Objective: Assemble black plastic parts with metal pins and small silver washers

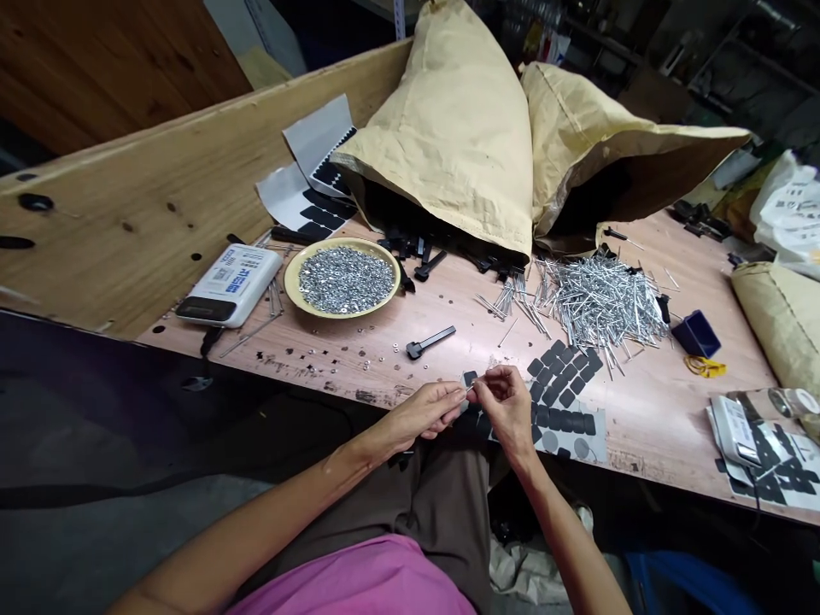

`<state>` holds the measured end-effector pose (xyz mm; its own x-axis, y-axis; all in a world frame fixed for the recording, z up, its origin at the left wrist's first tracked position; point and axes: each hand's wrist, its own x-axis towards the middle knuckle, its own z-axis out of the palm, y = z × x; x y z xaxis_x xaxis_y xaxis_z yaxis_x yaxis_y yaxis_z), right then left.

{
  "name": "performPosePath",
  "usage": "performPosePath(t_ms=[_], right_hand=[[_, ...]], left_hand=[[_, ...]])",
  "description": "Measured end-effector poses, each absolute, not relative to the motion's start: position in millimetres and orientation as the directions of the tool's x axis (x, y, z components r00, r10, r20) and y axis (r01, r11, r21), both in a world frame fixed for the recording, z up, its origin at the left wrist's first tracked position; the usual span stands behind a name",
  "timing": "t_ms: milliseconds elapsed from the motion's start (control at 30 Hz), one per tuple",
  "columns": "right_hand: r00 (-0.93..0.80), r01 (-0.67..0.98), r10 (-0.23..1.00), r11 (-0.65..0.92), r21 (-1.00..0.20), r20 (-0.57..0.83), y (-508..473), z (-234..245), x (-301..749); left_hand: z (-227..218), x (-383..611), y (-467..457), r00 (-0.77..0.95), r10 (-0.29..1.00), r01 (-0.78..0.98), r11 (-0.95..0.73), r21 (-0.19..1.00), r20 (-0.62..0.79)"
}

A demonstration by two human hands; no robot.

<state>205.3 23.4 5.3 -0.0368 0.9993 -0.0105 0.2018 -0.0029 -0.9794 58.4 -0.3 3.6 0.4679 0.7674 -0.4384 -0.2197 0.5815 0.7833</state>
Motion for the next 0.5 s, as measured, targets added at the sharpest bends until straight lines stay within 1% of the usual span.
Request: performPosePath(t_ms=[133, 233, 300, 400, 500], right_hand=[[-0.056, 0.176, 0.998, 0.022, -0.984, 0.013, 21, 3, 206], [-0.087, 0.187, 0.995, 0.069, -0.980, 0.054, 19, 2, 210], [-0.127, 0.239, 0.987, 0.126, -0.963, 0.098, 17, 3, 213], [-0.233, 0.353, 0.957, 0.248, -0.902, 0.172, 15, 7, 218], [-0.309, 0.414, 0.928, 0.329, -0.849, 0.209, 17, 10, 224]], left_hand=[[2, 60, 0, 0.467, 0.773, -0.197, 0.564, 0.802, -0.429], [0, 62, -1, 0.456, 0.780, -0.198, 0.559, 0.805, -0.430], [-1, 62, -2, 0.453, 0.784, -0.201, 0.554, 0.808, -0.424], [-1, 62, -3, 0.445, 0.786, -0.193, 0.553, 0.810, -0.430], [2, 61, -4, 0.428, 0.786, -0.168, 0.554, 0.815, -0.446]])
